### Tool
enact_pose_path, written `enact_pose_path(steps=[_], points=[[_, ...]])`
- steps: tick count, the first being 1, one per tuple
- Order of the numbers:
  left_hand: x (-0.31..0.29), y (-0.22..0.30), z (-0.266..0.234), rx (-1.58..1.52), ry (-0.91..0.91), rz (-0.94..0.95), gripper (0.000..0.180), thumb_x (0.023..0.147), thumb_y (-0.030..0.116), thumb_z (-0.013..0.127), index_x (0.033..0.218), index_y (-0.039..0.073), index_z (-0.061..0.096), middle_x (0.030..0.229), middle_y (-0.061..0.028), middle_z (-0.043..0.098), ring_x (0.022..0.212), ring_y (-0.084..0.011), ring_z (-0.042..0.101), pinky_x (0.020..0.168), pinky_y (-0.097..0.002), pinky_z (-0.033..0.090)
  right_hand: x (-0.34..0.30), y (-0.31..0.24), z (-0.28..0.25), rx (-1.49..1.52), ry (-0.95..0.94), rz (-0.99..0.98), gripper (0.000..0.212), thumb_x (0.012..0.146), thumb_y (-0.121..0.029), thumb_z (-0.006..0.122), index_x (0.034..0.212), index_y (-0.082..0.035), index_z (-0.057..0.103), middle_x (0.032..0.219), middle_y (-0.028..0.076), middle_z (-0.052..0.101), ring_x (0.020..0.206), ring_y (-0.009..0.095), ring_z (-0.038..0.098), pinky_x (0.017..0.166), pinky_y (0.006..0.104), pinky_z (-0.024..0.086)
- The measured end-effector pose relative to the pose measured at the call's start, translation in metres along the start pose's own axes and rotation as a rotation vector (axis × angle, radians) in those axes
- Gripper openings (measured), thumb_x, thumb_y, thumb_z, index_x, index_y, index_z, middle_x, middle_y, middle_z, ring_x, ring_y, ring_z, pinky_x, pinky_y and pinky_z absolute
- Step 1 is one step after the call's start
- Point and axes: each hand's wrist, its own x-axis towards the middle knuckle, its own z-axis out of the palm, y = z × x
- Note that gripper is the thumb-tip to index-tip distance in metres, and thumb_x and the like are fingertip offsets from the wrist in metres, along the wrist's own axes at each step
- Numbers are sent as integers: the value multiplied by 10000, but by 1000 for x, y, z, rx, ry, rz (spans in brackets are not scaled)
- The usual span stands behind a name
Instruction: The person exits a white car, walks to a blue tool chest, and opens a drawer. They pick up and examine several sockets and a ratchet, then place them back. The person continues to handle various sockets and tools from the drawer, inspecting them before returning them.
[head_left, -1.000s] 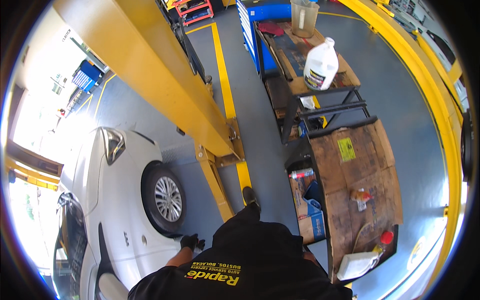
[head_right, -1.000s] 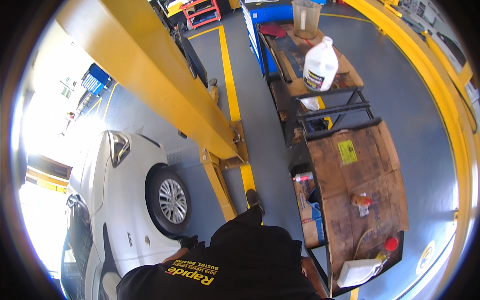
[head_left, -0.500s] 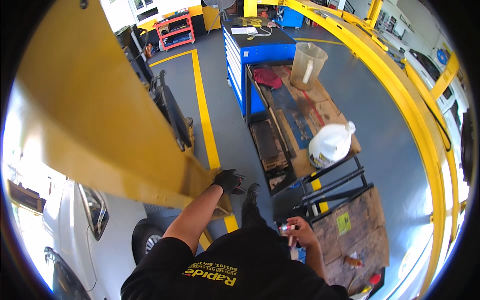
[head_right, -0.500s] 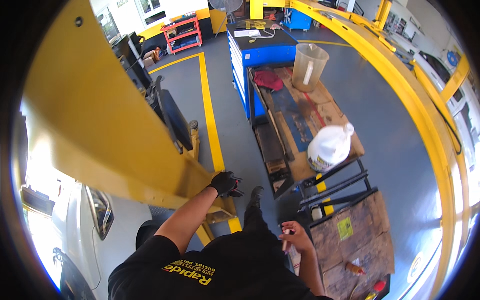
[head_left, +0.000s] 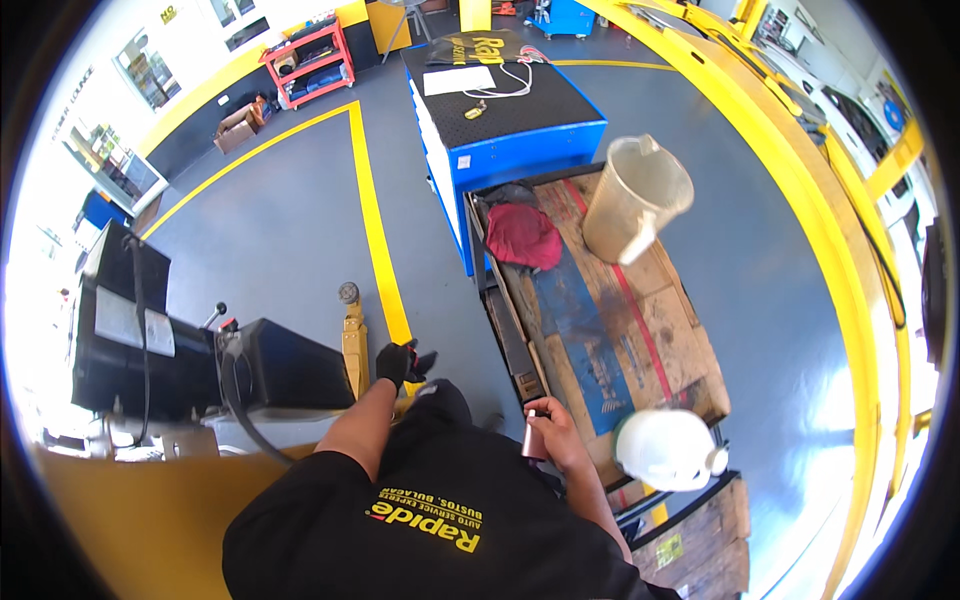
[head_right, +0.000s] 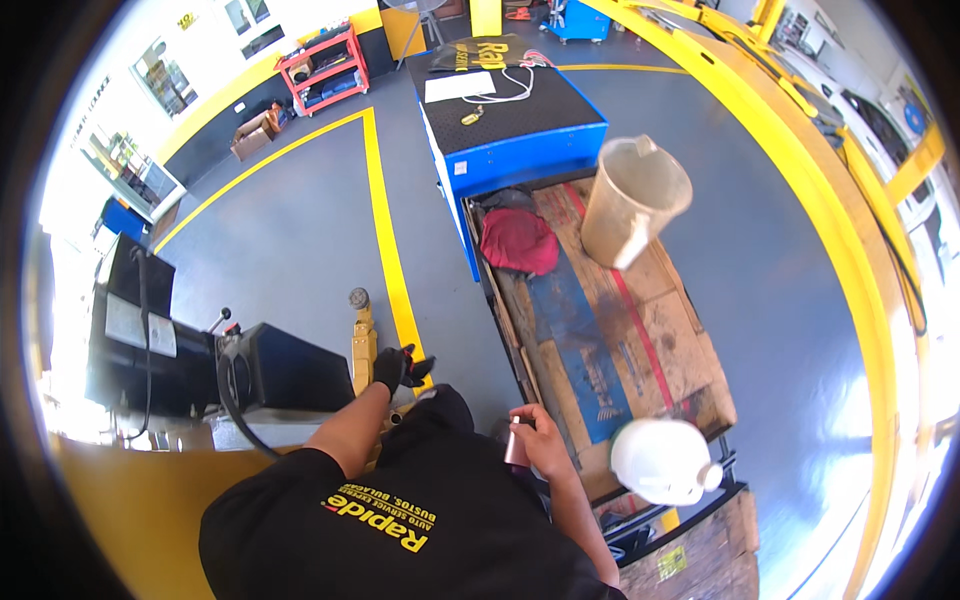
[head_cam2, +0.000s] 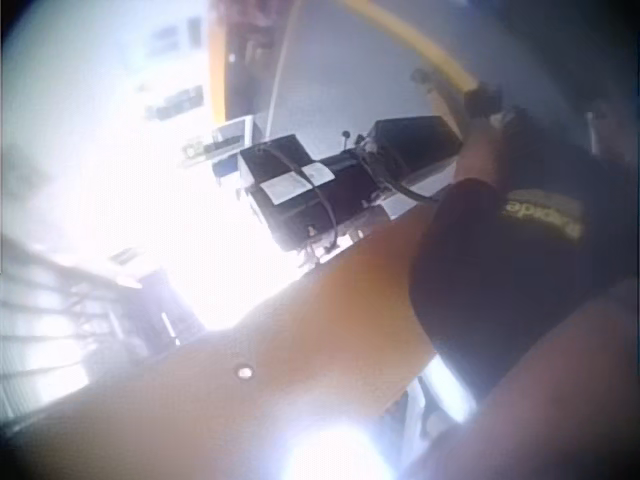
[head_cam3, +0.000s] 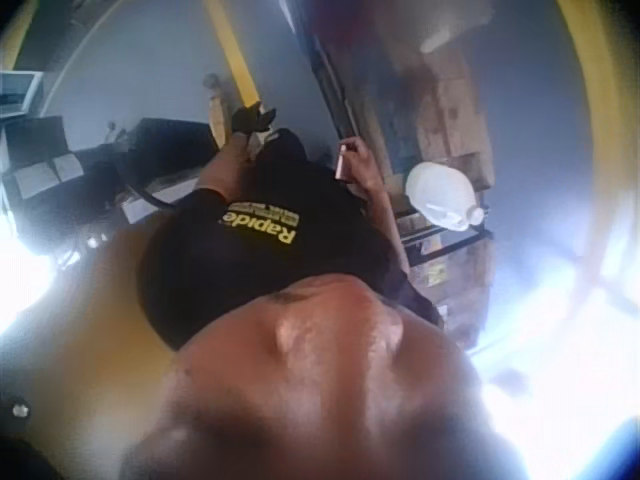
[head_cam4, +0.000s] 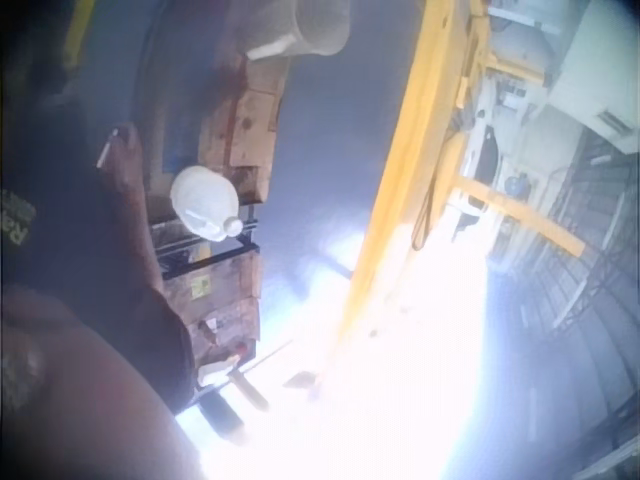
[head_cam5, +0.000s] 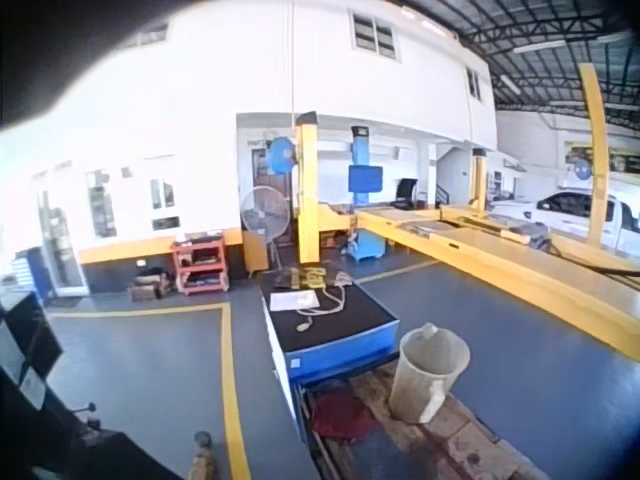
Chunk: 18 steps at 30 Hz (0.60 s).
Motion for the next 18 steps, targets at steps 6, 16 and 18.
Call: enact_pose_path(steps=[6,16,18], points=[[140,-62,-60,-648,21,-611,410,955,396,711,1122,27,776,1002,-227,793,970,-379,776,848,-468,599,158,-122,41,162,-174,-144,460,894,128,650,1328,-3,566,1206,91,621,1070,201,720,937,343,594],[359,-224,-104,-943,-122,-718,296,971,335,676,1013,61,780,965,-149,802,901,-262,766,810,-442,595,505,-384,45,-193,561,-433,505,881,-11,785,1355,-35,611,1146,60,616,927,138,587,746,297,563],[405,-241,-137,-713,38,-573,210,989,206,620,937,69,770,867,-95,766,789,-198,710,711,-378,554,579,-396,-13,-266,753,-595,460,917,-20,771,1348,-48,612,1175,94,628,938,163,615,771,315,580]])
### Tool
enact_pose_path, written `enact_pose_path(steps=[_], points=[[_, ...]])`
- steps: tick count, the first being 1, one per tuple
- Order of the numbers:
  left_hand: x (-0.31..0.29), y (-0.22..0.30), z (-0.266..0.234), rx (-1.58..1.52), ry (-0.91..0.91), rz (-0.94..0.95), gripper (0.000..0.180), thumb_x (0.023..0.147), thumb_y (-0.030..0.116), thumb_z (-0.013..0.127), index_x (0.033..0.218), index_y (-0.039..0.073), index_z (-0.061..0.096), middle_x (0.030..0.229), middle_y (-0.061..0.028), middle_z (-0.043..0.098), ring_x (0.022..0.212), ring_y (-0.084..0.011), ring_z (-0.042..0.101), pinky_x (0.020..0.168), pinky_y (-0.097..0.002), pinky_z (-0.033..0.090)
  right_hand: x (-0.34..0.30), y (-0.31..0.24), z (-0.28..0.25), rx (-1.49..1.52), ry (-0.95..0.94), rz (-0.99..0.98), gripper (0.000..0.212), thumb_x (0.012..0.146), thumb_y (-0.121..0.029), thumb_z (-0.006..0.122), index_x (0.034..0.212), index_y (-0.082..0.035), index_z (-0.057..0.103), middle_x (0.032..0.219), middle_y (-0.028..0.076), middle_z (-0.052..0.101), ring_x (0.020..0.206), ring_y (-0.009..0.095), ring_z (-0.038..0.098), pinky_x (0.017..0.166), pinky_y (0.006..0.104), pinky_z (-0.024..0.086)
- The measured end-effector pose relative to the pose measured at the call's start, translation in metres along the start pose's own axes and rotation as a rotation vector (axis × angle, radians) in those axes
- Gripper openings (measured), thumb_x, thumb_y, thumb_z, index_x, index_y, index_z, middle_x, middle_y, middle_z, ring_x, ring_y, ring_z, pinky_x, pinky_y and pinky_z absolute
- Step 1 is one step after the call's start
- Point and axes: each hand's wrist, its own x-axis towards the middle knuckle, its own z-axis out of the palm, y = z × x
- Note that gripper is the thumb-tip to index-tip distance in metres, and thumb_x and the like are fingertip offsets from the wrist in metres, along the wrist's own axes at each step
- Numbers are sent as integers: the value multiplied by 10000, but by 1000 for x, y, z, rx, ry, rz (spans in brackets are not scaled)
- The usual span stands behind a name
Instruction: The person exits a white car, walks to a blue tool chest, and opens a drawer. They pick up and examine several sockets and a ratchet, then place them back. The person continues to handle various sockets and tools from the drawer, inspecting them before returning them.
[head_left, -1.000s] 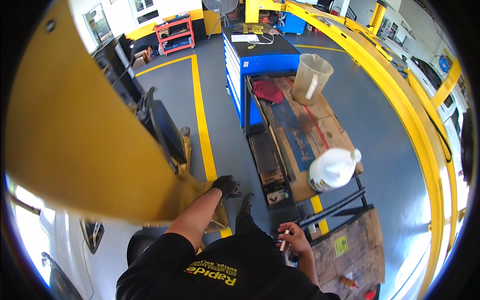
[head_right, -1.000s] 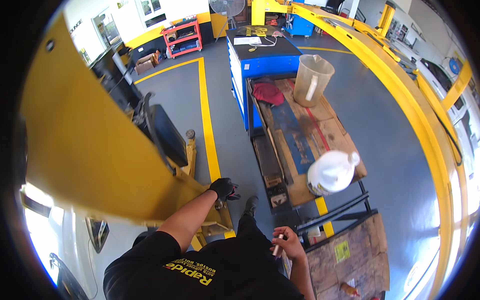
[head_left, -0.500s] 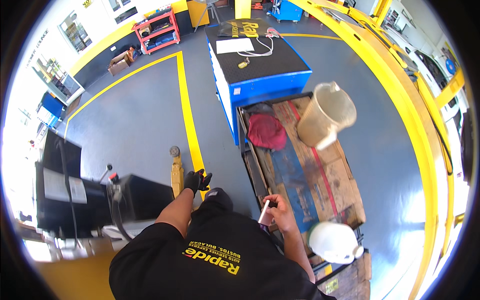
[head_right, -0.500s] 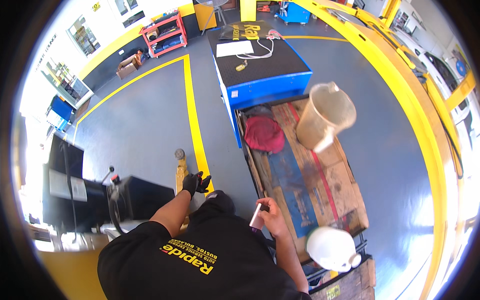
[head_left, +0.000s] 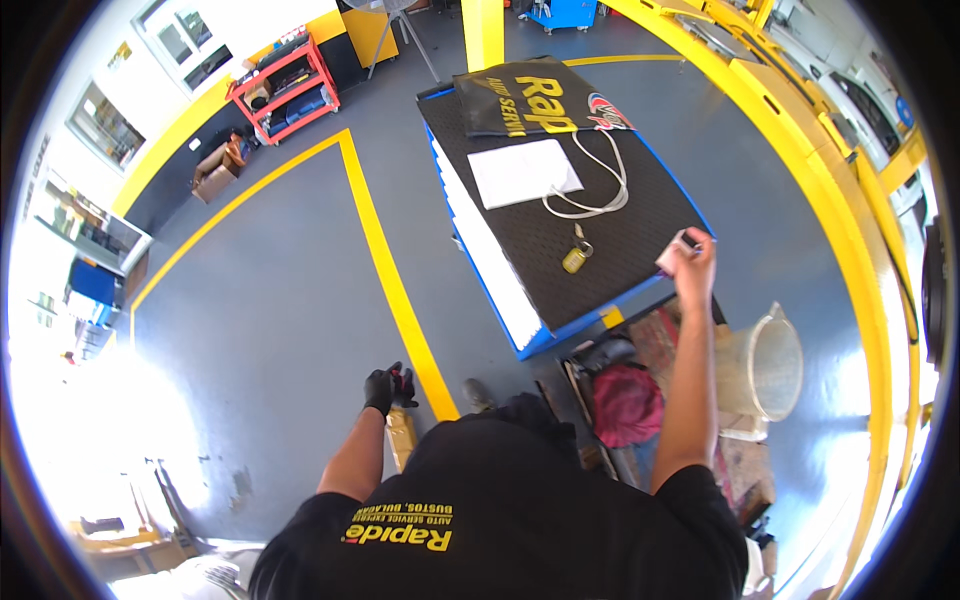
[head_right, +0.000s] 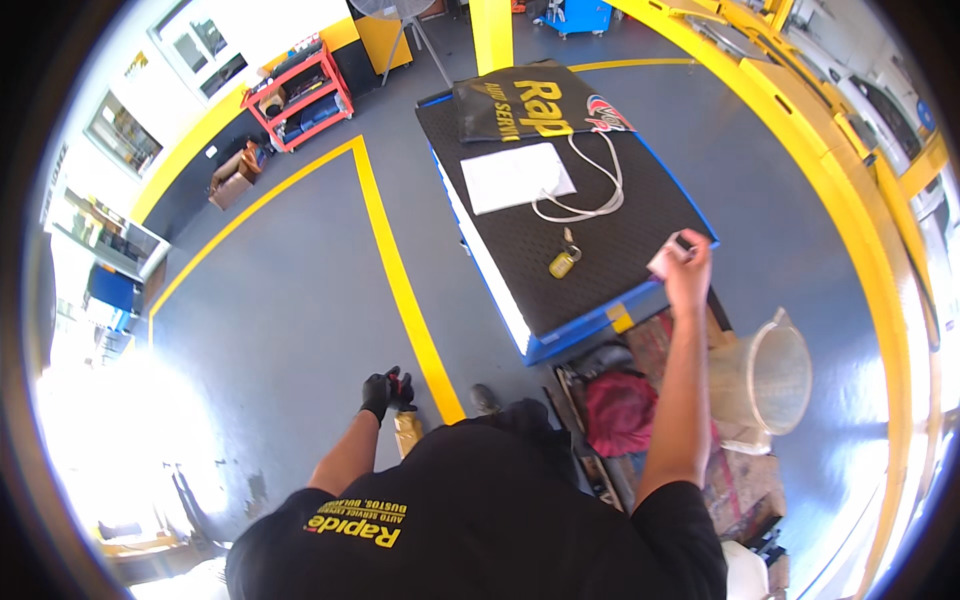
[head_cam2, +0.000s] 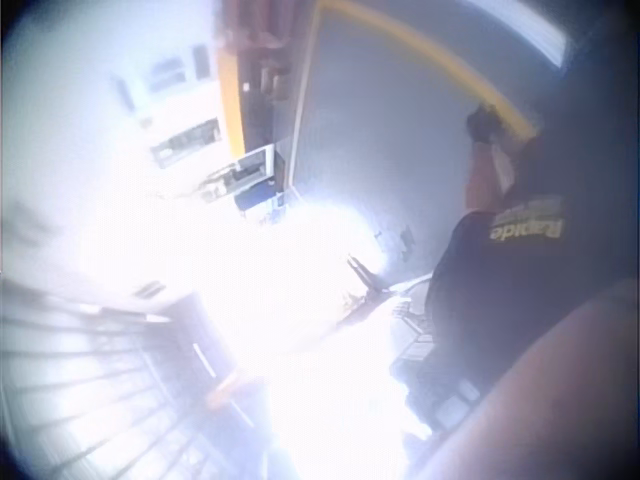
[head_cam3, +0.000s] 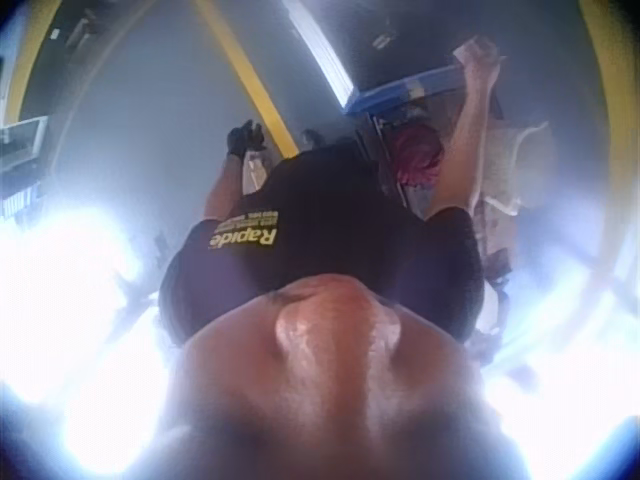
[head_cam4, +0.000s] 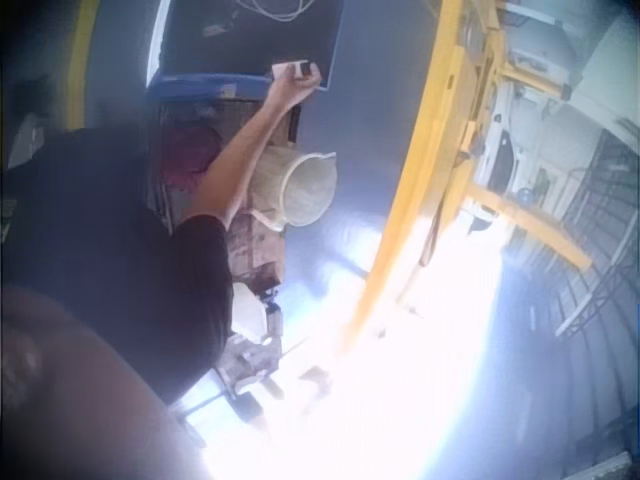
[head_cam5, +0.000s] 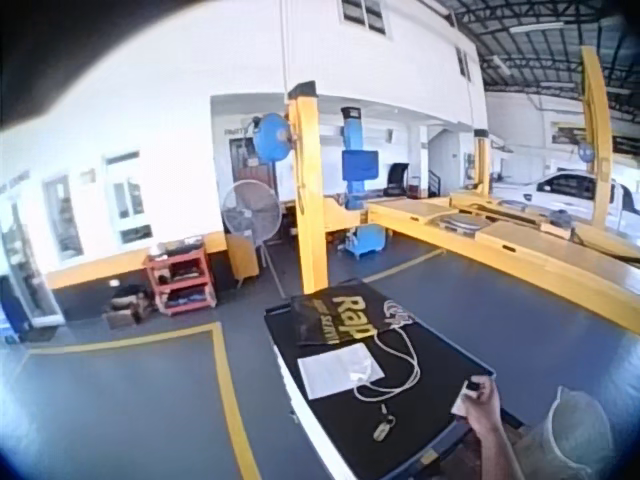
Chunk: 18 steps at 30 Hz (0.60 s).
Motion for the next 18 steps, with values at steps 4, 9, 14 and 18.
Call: enact_pose_path(steps=[4,9,14,18], points=[[73,74,-53,-399,-86,31,155,1000,145,590,982,76,728,867,-9,703,817,-129,630,753,-310,506,61,60,32,-616,175,-135,461,887,-146,758,1332,-73,657,1315,227,646,1220,416,628,1078,503,505],[137,222,-100,-401,-235,240,141,1023,126,567,973,61,682,971,-30,713,879,-129,642,817,-307,516,43,71,43,-943,241,-13,512,956,-271,750,1421,-80,653,1549,226,553,1461,408,495,1220,500,409],[217,283,-103,-439,-382,341,154,1053,134,573,1009,35,682,994,-45,716,915,-142,656,860,-312,536,37,43,56,-874,213,96,530,996,-260,728,1465,-40,615,1581,251,524,1499,414,473,1250,493,386],[259,330,-111,-464,-519,238,200,1071,159,586,1122,5,702,1153,-98,756,1055,-159,693,926,-298,536,44,12,73,-1011,186,219,567,996,-280,737,1485,-29,594,1578,267,517,1486,439,477,1242,495,393]])
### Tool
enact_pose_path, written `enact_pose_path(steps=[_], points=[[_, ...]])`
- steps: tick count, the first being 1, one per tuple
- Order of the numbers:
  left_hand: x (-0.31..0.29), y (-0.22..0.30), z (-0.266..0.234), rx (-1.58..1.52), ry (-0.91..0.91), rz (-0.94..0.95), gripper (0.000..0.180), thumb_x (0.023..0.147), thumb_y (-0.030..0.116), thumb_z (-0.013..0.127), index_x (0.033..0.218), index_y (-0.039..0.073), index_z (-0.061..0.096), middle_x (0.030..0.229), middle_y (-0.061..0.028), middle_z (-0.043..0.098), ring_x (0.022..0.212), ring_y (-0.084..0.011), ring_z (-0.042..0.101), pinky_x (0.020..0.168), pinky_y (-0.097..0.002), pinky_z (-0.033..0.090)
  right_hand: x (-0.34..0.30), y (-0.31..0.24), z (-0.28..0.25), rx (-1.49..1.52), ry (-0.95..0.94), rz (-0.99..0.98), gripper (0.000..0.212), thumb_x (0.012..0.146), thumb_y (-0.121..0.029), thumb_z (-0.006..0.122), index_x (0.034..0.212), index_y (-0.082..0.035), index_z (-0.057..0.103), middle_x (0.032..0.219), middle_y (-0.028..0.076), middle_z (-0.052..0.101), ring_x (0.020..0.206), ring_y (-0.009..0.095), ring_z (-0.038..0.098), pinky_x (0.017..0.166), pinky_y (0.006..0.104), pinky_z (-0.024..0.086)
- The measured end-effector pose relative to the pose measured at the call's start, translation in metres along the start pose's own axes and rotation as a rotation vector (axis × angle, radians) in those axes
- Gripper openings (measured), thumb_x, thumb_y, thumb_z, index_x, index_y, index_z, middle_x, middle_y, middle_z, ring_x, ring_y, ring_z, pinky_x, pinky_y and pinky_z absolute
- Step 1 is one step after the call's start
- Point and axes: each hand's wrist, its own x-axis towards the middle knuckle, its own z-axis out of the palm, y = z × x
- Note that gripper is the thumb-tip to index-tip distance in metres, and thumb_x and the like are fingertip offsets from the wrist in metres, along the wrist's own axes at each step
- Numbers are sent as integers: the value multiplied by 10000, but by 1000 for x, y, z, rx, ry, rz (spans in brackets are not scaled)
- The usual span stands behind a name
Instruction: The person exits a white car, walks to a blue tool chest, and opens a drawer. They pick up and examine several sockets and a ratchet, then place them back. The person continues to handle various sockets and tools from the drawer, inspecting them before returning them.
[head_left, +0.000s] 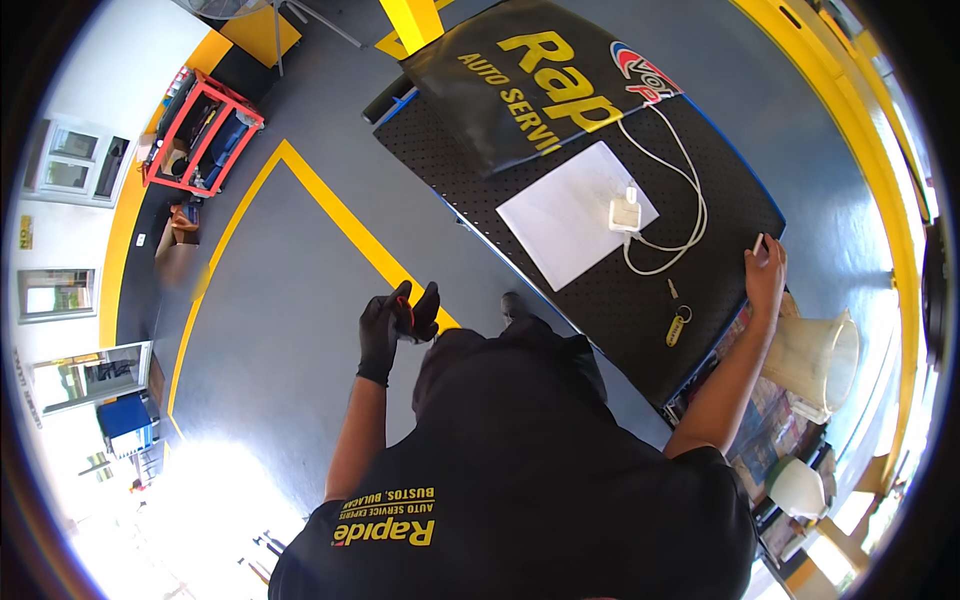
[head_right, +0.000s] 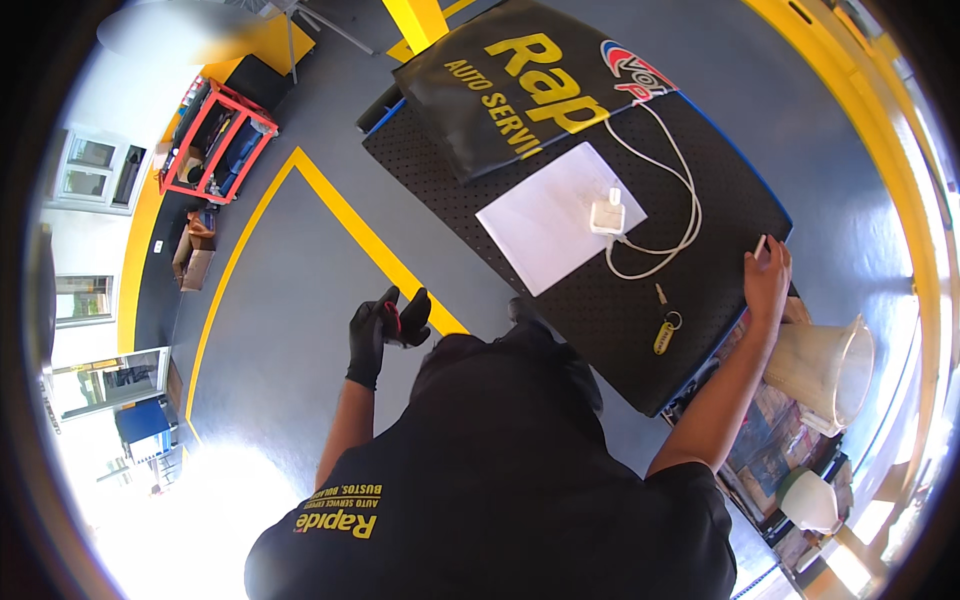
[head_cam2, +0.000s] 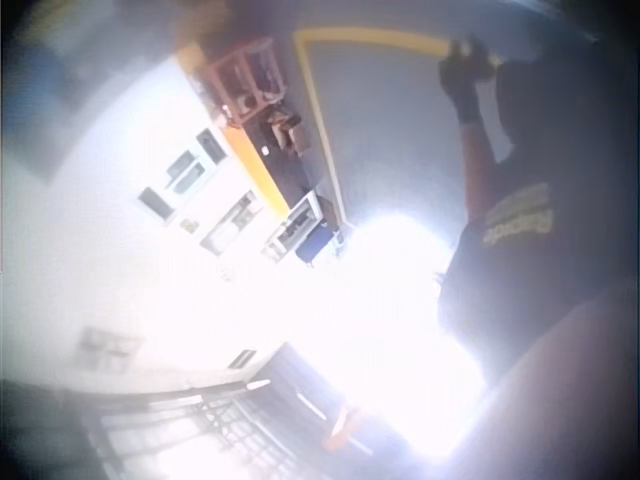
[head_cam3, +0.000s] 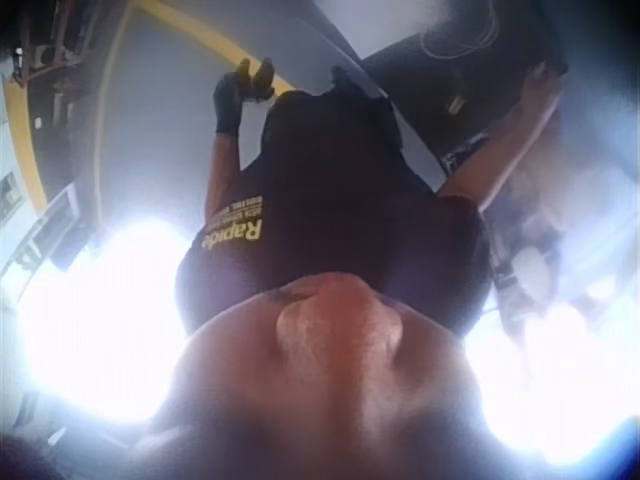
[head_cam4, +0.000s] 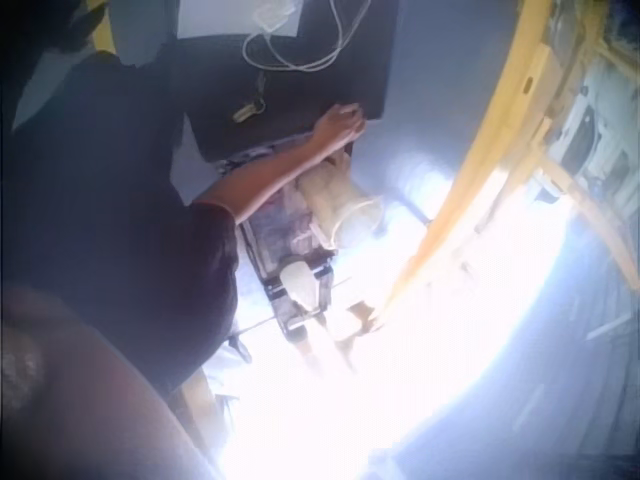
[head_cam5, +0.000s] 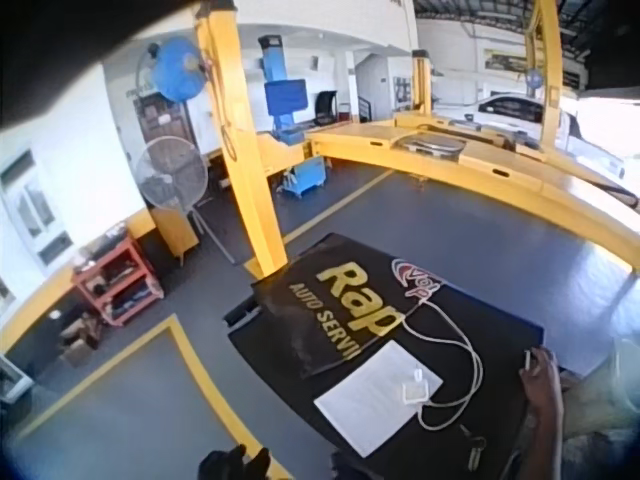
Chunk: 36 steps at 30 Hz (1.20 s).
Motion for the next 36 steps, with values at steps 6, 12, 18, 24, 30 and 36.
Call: enact_pose_path(steps=[6,12,18,24,30,36], points=[[81,57,-23,-192,-261,57,311,1061,215,563,1210,-34,675,1300,-127,713,1153,-177,669,1029,-334,521,-12,-43,-5,-73,186,-48,547,995,-263,754,1459,-13,605,1570,249,521,1435,433,521,1191,522,440],[144,117,-65,-294,-416,-4,197,1053,193,555,1167,52,630,1093,-69,689,1018,-143,655,944,-320,551,-153,-411,14,673,-11,-356,451,930,11,714,1376,-21,659,1409,145,665,1269,309,647,1042,424,526],[180,147,-108,-83,-692,232,199,1037,164,640,1186,32,633,1071,-47,679,987,-111,637,873,-306,542,-258,-588,114,912,-578,-328,370,895,23,753,1256,2,674,1199,152,683,1044,234,715,868,364,578],[217,127,-137,-135,-768,169,150,1087,158,624,1130,32,693,983,-50,719,873,-127,676,824,-313,573,-280,-621,156,1091,-427,-103,171,980,67,623,1147,31,633,971,76,671,854,140,695,776,291,567],[197,170,-144,145,-749,404,199,1025,164,704,1140,4,731,968,-82,735,887,-126,668,814,-305,533,-310,-622,122,1056,-195,30,162,970,13,692,1131,26,705,1015,78,718,903,123,696,841,283,573],[138,182,-134,116,-684,786,278,996,177,787,1195,11,687,969,-73,737,859,-118,665,789,-287,538,-351,-598,96,1062,-158,279,205,943,16,733,1146,38,738,994,79,759,896,113,703,814,274,574]])
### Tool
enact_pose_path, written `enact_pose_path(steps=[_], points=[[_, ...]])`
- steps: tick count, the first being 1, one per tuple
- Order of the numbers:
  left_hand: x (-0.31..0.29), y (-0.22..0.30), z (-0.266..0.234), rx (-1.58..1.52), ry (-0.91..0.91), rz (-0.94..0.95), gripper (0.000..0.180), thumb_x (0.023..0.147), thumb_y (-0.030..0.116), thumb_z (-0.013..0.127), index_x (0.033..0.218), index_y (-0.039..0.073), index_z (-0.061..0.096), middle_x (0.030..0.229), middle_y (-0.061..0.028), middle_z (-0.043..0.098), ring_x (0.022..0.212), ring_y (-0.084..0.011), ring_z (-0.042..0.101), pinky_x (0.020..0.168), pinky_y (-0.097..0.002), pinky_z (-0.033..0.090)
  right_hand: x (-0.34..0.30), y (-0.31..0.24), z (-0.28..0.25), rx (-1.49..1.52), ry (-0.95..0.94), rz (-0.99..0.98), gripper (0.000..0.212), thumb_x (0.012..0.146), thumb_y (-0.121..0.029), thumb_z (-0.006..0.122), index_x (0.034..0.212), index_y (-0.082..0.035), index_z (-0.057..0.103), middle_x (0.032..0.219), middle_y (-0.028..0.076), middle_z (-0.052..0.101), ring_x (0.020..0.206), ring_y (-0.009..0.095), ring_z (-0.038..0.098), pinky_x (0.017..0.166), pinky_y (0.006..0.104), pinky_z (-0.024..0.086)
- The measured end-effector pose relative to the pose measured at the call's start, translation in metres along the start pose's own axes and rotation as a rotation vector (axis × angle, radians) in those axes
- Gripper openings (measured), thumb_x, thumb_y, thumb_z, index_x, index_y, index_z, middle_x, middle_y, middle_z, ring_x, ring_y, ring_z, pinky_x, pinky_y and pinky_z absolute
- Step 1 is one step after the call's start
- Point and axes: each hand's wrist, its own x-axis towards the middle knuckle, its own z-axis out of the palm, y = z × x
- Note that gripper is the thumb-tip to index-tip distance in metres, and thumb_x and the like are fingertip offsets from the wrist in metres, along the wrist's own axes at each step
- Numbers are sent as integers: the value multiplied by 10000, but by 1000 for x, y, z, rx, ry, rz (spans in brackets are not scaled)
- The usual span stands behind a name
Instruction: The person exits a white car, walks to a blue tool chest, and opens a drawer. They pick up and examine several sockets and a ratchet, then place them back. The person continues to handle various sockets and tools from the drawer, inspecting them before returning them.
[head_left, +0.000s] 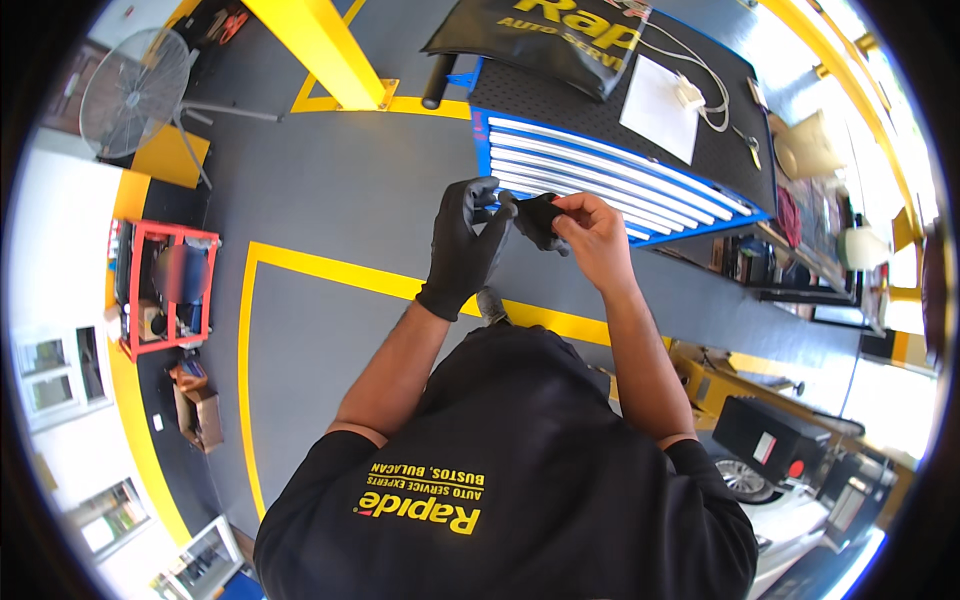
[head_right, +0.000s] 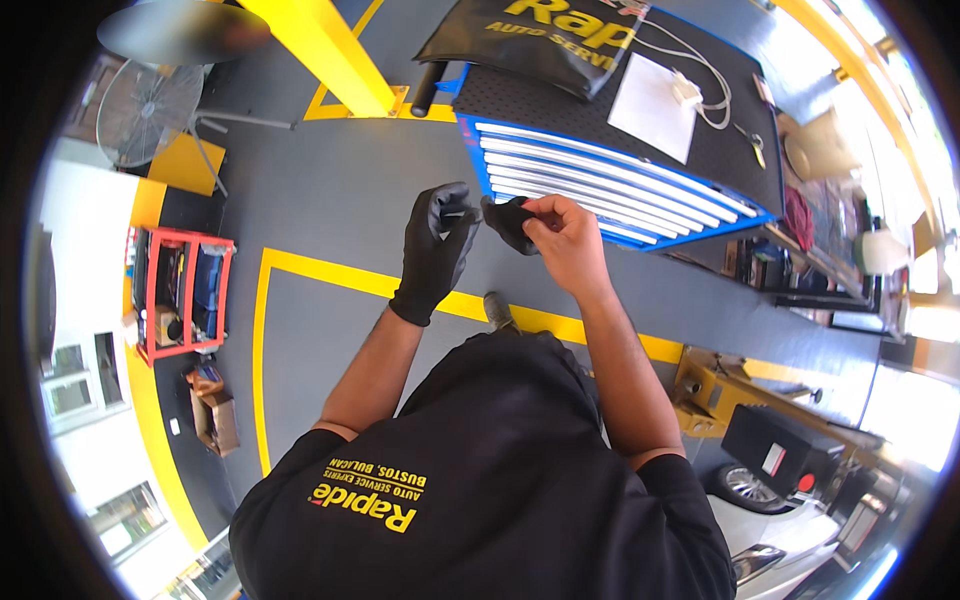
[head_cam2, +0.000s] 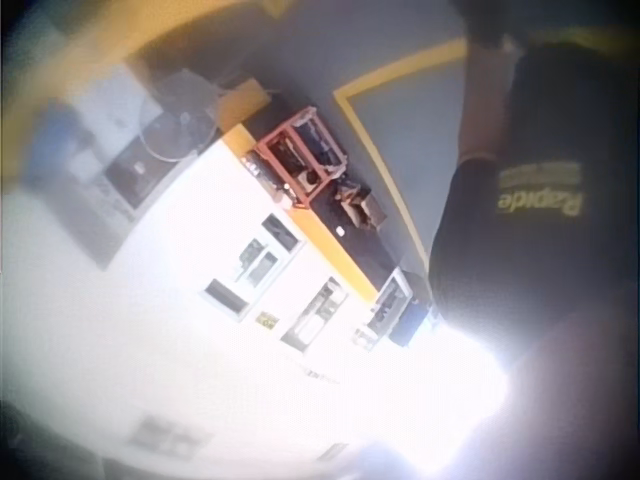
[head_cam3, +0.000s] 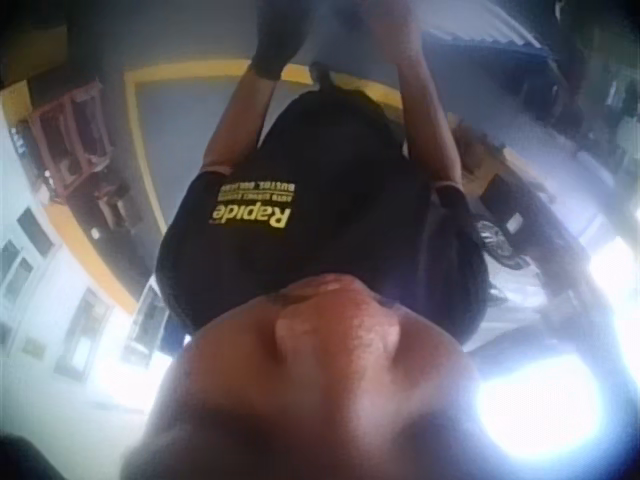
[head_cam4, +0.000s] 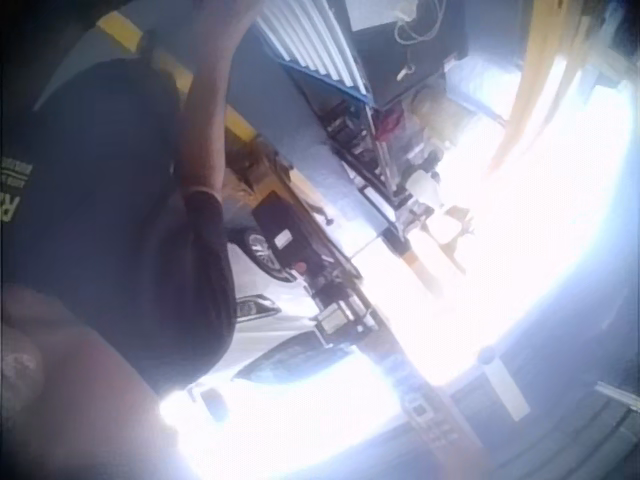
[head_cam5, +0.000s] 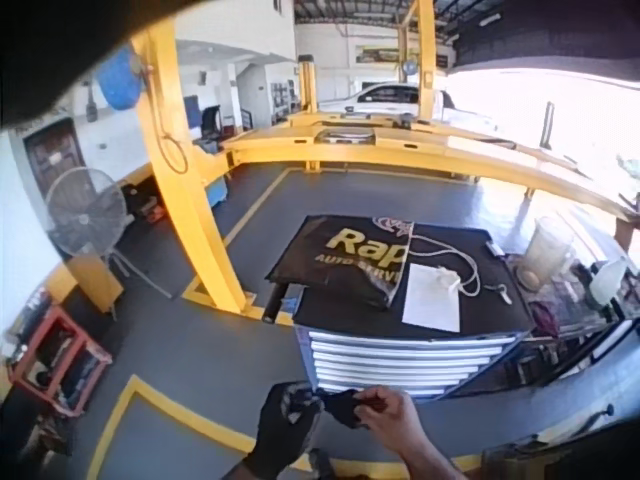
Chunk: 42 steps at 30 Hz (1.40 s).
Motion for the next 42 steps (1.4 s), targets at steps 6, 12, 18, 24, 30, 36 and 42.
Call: enact_pose_path(steps=[6,12,18,24,30,36,42], points=[[-24,13,22,-187,-445,-481,201,1016,189,791,1089,29,694,888,13,681,798,-47,587,710,-238,490,-41,21,-12,198,-30,-70,218,953,43,696,1158,34,767,1055,94,785,895,106,711,845,272,584],[-35,1,21,-231,-662,-500,236,1031,203,724,1145,-2,753,968,-76,774,872,-120,720,806,-286,585,-72,30,-22,258,51,38,201,981,4,679,1144,58,783,1051,106,789,914,130,744,844,260,596],[-31,8,18,-123,-763,-460,231,1063,197,671,1113,-9,763,941,-82,775,815,-141,730,748,-299,581,-83,27,-18,27,260,-50,199,892,-48,827,1065,23,761,976,82,784,855,115,718,791,267,585],[-28,-24,7,225,-665,-198,220,1049,161,640,1087,-13,768,860,-85,769,739,-155,725,692,-322,565,-79,7,-2,-423,332,-122,195,917,36,735,1105,-5,701,1038,102,764,907,196,745,825,310,605],[-32,-44,9,115,-541,-82,340,1011,307,653,887,6,751,789,-227,725,704,-366,721,664,-460,527,-74,-1,57,-335,331,-483,67,986,-8,677,1049,2,697,1005,130,732,888,271,736,809,360,604],[-52,-60,20,219,-403,-116,252,1038,213,634,945,24,772,801,-171,749,732,-304,727,690,-420,546,-74,65,61,-422,304,-202,88,976,-92,648,950,-15,682,882,210,714,896,439,695,787,507,550],[-77,-19,22,120,-284,401,95,970,94,712,927,41,646,877,-163,654,830,-399,648,724,-488,504,-67,108,32,-828,39,-182,219,917,-132,647,1079,-22,745,858,269,729,893,482,704,826,588,566]])
